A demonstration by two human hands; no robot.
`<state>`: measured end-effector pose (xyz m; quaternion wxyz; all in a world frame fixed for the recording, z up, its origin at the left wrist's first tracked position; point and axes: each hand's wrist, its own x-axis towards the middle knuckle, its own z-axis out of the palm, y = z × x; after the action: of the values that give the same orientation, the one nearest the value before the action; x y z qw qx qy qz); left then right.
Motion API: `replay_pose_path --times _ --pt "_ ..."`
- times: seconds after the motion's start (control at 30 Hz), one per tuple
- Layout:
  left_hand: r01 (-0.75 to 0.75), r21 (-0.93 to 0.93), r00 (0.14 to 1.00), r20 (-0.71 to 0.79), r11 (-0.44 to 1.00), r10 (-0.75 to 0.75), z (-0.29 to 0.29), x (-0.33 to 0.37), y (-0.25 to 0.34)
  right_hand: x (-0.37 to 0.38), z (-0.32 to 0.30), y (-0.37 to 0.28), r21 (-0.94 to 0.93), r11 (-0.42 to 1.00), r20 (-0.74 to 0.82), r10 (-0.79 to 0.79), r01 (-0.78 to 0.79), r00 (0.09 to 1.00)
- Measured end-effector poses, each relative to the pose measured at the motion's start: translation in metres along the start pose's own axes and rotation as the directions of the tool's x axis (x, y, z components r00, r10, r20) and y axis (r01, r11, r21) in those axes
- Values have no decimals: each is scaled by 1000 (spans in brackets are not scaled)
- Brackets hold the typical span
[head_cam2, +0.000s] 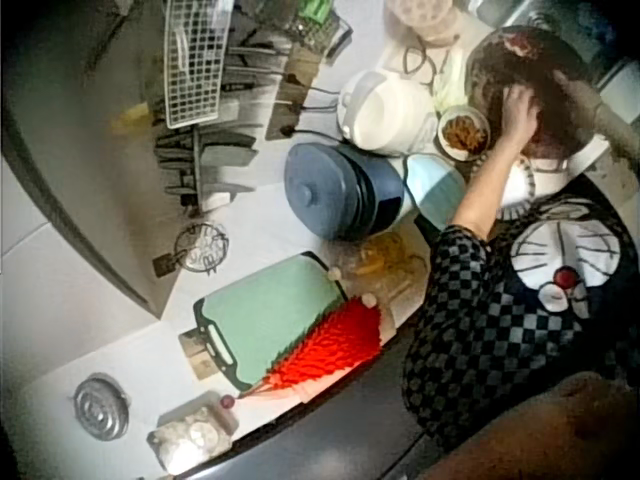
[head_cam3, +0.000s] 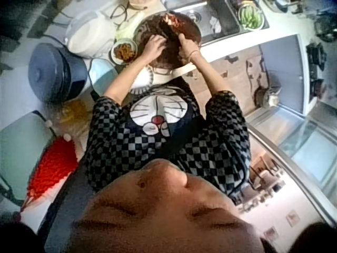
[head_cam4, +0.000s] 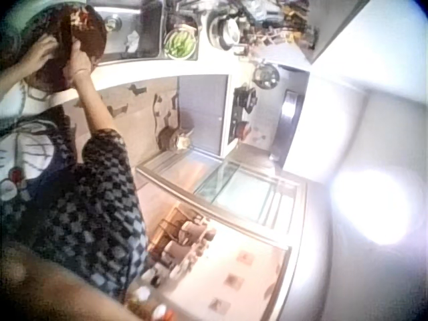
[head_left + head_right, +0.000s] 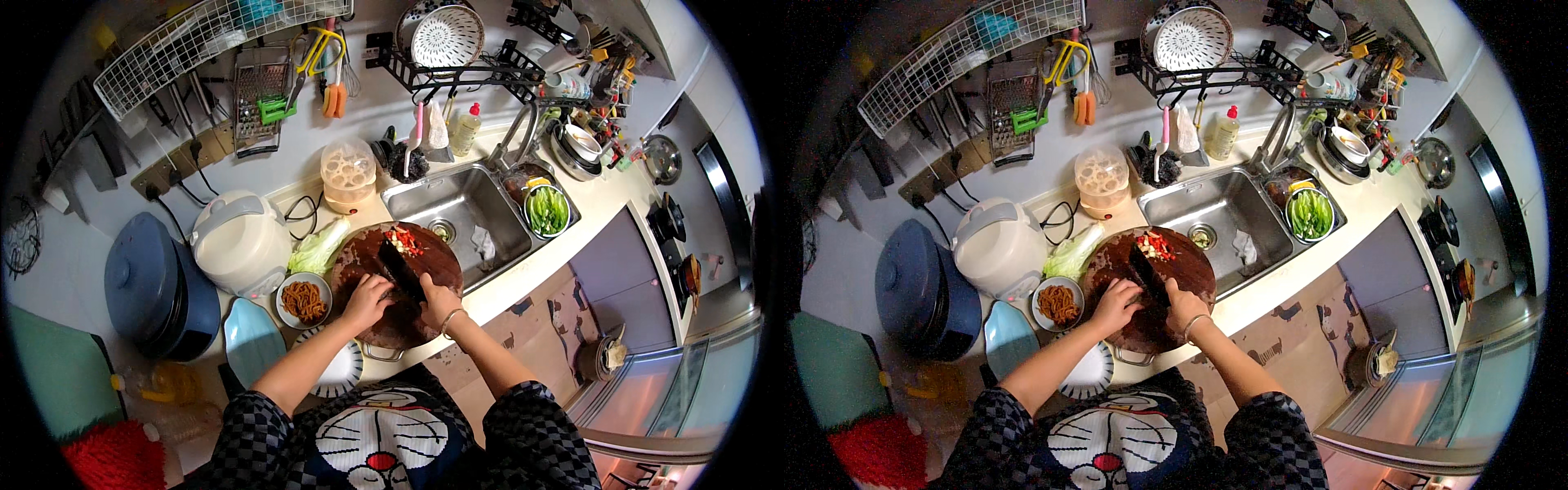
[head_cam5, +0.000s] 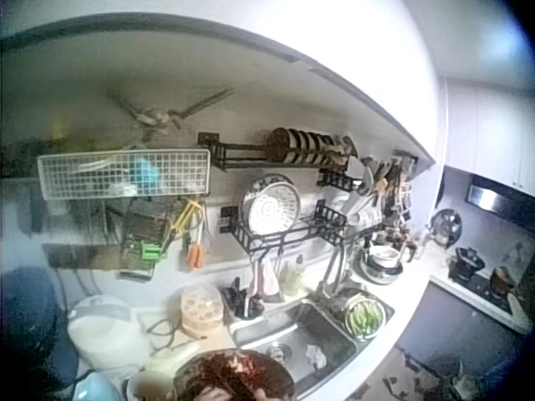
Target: The person adds food from a bowl into a pan, stirs the pan with a wooden spatula, and then chops ingredients on a wooden board using a large knife.
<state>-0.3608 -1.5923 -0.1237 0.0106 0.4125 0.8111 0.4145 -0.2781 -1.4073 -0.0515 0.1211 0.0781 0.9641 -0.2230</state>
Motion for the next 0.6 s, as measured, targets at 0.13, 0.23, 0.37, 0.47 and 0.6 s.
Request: replay_pose_path --times 0.13,0.23,0.37,0.47,0.6 --pt "11 64 999 -36 998 -9 -1 -1 6 -10 -21 -17 -41 999 45 -2 4 999" --pt "1 72 1000 -20 997 1 -5 1 6 -21 -31 -27 -71 997 76 21 -16 997" --pt "2 152 1000 19 988 -5 -4 3 6 -33 -30 -34 -78 994 126 89 -80 988" --pt "12 163 999 46 987 -20 -5 3 7 -37 -26 -33 -86 992 149 109 -97 983" --pt "-10 171 999 33 985 4 -2 3 3 -34 -29 -36 -124 988 195 112 -88 974"
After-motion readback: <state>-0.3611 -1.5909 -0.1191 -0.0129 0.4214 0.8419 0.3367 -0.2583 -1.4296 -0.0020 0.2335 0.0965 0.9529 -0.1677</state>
